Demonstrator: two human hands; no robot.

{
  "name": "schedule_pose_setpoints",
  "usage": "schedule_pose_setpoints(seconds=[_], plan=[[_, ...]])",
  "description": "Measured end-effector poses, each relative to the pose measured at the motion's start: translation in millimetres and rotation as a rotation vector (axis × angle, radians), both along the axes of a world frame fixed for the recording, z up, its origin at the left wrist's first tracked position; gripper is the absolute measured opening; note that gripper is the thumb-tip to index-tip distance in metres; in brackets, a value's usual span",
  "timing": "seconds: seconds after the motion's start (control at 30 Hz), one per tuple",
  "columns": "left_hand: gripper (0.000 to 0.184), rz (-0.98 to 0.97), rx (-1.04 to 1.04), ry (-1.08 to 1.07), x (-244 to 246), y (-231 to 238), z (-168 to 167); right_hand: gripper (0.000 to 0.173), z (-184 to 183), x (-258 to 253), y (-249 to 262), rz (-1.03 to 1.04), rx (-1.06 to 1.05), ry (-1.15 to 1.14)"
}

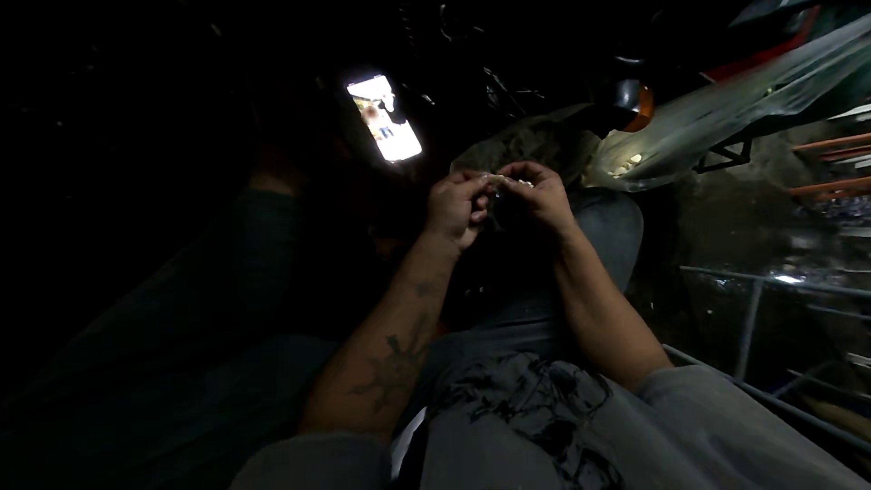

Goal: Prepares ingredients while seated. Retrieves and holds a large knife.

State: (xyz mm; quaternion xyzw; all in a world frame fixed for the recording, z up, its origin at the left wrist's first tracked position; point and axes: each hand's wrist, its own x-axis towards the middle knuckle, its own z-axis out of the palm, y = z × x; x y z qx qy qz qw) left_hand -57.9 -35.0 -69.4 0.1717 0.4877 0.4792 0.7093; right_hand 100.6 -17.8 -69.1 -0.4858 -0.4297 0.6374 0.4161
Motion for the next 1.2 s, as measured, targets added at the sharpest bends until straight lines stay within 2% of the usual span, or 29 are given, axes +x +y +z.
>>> schedule_pose_setpoints(seconds=[0.1, 0.13, 0.17, 0.23, 0.3, 0.33, 0.47, 0.57, 0.6, 0.63, 0.67, 0.77, 0.83, 0.87, 0.9, 0.93, 0.97, 1.0, 1.03, 1.07, 1.17, 1.2], plan=[[0.008, 0.022, 0.416, 0.705, 6.5, -5.3, -9.6, 0.012, -2.3, -0.6, 2.4, -0.042, 0.082, -0.182], [0.010, 0.016, 0.508, 0.872, 6.1, -5.9, -14.1, 0.012, -2.6, -2.0, 2.0, -0.058, 0.125, -0.239], [0.011, 0.021, 0.572, 0.987, 6.2, -6.1, -17.0, 0.013, -2.9, -3.9, 1.0, -0.061, 0.197, -0.322], [0.011, 0.034, 0.618, 1.085, 7.8, -7.2, -19.0, 0.014, -5.4, -6.4, -2.9, -0.049, 0.388, -0.515], [0.014, -0.020, 0.536, 1.001, 7.3, -8.6, -16.1, 0.014, -8.9, -10.3, -7.2, -0.067, 0.486, -0.551], [0.015, -0.045, 0.481, 0.889, 6.0, -7.6, -16.1, 0.013, -8.0, -12.6, -9.0, -0.077, 0.440, -0.484], [0.012, -0.032, 0.238, 0.334, 8.3, -4.9, -9.7, 0.014, -0.8, -14.2, -11.1, -0.112, -0.002, -0.059], [0.012, 0.033, 0.014, -0.011, 11.6, -3.7, 2.0, 0.014, -2.1, -12.6, -8.9, -0.098, -0.155, 0.070], [0.012, 0.038, -0.026, -0.030, 12.3, -2.4, 3.3, 0.014, -3.2, -12.2, -8.2, -0.095, -0.156, 0.073], [0.012, 0.016, -0.017, 0.039, 13.1, -1.5, 3.3, 0.014, -5.2, -10.8, -7.8, -0.090, -0.115, 0.029], [0.013, -0.029, 0.038, 0.200, 13.7, -1.6, 2.1, 0.014, -7.9, -9.6, -7.8, -0.083, -0.029, -0.060], [0.023, -0.133, 0.342, 0.909, 15.1, -6.0, -6.2, 0.014, -12.3, -13.2, -11.5, -0.077, 0.306, -0.366], [0.024, -0.109, 0.481, 1.090, 15.7, -9.1, -15.7, 0.015, -15.4, -15.1, -13.5, -0.071, 0.456, -0.520], [0.023, -0.107, 0.465, 1.053, 15.3, -9.9, -15.7, 0.015, -17.0, -15.6, -14.0, -0.070, 0.495, -0.575], [0.021, -0.099, 0.384, 0.915, 15.5, -10.2, -12.4, 0.015, -17.9, -15.6, -14.9, -0.072, 0.512, -0.604], [0.017, -0.068, 0.251, 0.667, 16.3, -8.8, -8.7, 0.015, -16.8, -15.7, -15.8, -0.070, 0.498, -0.600], [0.016, -0.013, 0.097, 0.311, 16.9, -6.1, -6.3, 0.014, -13.6, -16.4, -16.6, -0.072, 0.442, -0.561], [0.021, 0.038, -0.040, 0.004, 16.2, -4.0, -5.5, 0.014, -10.2, -16.8, -17.3, -0.073, 0.347, -0.490], [0.024, 0.046, -0.108, -0.147, 14.9, -3.3, -4.9, 0.014, -7.5, -16.9, -17.2, -0.080, 0.246, -0.395], [0.024, 0.016, -0.088, -0.096, 15.0, -3.2, -3.6, 0.014, -5.5, -16.2, -15.6, -0.096, 0.149, -0.286], [0.023, -0.271, 0.147, 0.632, 15.0, -6.2, 1.7, 0.015, -5.7, -9.8, -12.9, -0.115, 0.015, -0.061], [0.026, -0.312, 0.175, 0.725, 14.4, -6.5, 0.3, 0.014, -5.1, -9.3, -12.9, -0.120, -0.002, -0.013]])
